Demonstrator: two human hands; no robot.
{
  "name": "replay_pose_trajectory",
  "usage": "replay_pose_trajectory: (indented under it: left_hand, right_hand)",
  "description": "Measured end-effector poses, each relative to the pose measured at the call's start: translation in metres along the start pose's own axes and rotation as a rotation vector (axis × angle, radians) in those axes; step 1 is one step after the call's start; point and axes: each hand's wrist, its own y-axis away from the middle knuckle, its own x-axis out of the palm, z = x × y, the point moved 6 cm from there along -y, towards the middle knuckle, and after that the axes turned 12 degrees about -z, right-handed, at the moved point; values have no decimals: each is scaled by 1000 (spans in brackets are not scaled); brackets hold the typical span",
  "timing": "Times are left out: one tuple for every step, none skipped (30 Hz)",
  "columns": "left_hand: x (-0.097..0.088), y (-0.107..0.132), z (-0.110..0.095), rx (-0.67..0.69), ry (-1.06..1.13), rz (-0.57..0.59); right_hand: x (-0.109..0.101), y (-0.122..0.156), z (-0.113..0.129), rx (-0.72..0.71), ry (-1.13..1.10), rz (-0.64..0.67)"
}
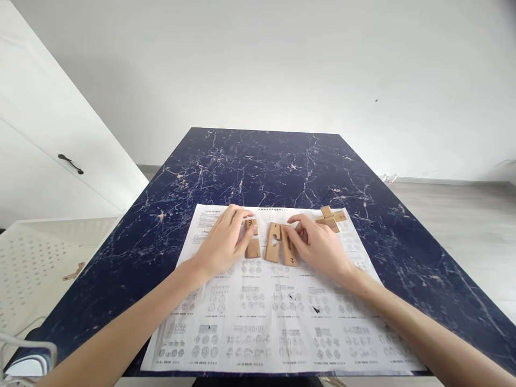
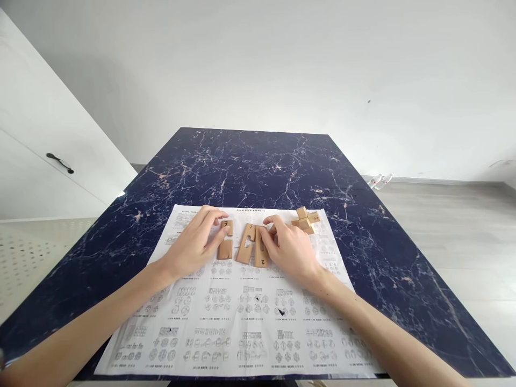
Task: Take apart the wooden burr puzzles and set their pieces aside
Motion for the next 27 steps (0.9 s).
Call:
replay_pose_trajectory:
  left_hand:
    - [1, 0, -2, 15, 15, 15]
    - [1, 1, -5, 32, 25, 36]
    - [2, 1, -7, 51, 30, 62]
    - [3, 2, -10, 69, 33, 89]
    - [4, 3, -12, 85, 35, 119]
    - [6, 4, -15, 100, 37, 150]
    - [7, 5, -17, 115, 39, 181]
    - [9, 6, -19, 129, 41, 207]
    - [10, 7, -21, 142, 42, 226]
    - [11, 8, -23, 153, 42, 238]
    - [12, 8, -24, 160, 42, 244]
    - [12, 8, -25, 162, 41, 244]
    - [13, 8, -25, 159, 39, 243]
    - [13, 8, -24, 154, 34, 238]
    - [13, 8, -24, 146, 28, 229]
    - [13, 7, -22, 139, 21, 215]
    - [13, 7, -21, 132, 12, 201]
    - [12, 6, -19, 125, 2, 184]
    - [11, 6, -16, 116, -9, 167]
    - [11, 5, -14, 104, -21, 150]
    - [10, 4, -10, 91, -34, 138]
    - [9, 4, -7, 78, -49, 128]
    - [8, 4, -3, 65, -63, 116]
    - [7, 3, 0, 54, -78, 102]
    - [6, 3, 3, 48, -91, 87]
    - [4, 2, 5, 46, -102, 68]
    - [3, 2, 7, 50, -112, 48]
  right_hand:
    - [0, 1, 3, -5, -28, 10]
    - [0, 1, 6, -11, -60, 23]
    - [1, 2, 9, -19, -94, 41]
    - [2, 4, 13, -29, -130, 64]
    - [3, 5, 17, -42, -167, 91]
    - [4, 7, 21, -58, -203, 120]
    - [5, 9, 24, -76, -237, 150]
    - [6, 11, 27, -95, -265, 177]
    - [7, 13, 29, -114, -286, 200]
    - [8, 14, 30, -131, -298, 216]
    - [9, 15, 31, -142, -301, 222]
    - [10, 16, 30, -147, -301, 218]
    - [10, 15, 29, -147, -300, 204]
    - [10, 15, 28, -144, -298, 185]
    - [9, 14, 27, -140, -298, 164]
    - [9, 13, 26, -136, -299, 146]
    - [8, 12, 26, -134, -301, 133]
    - [8, 12, 25, -134, -301, 127]
    - [8, 12, 25, -134, -299, 124]
    - [7, 11, 25, -134, -296, 124]
    - [7, 11, 25, -134, -291, 122]
    - [7, 11, 25, -134, -285, 120]
    - [7, 11, 25, -132, -279, 119]
    - [7, 12, 25, -131, -274, 119]
    - [7, 12, 25, -131, -269, 118]
    - [7, 12, 25, -133, -265, 119]
    - [7, 12, 25, -137, -262, 120]
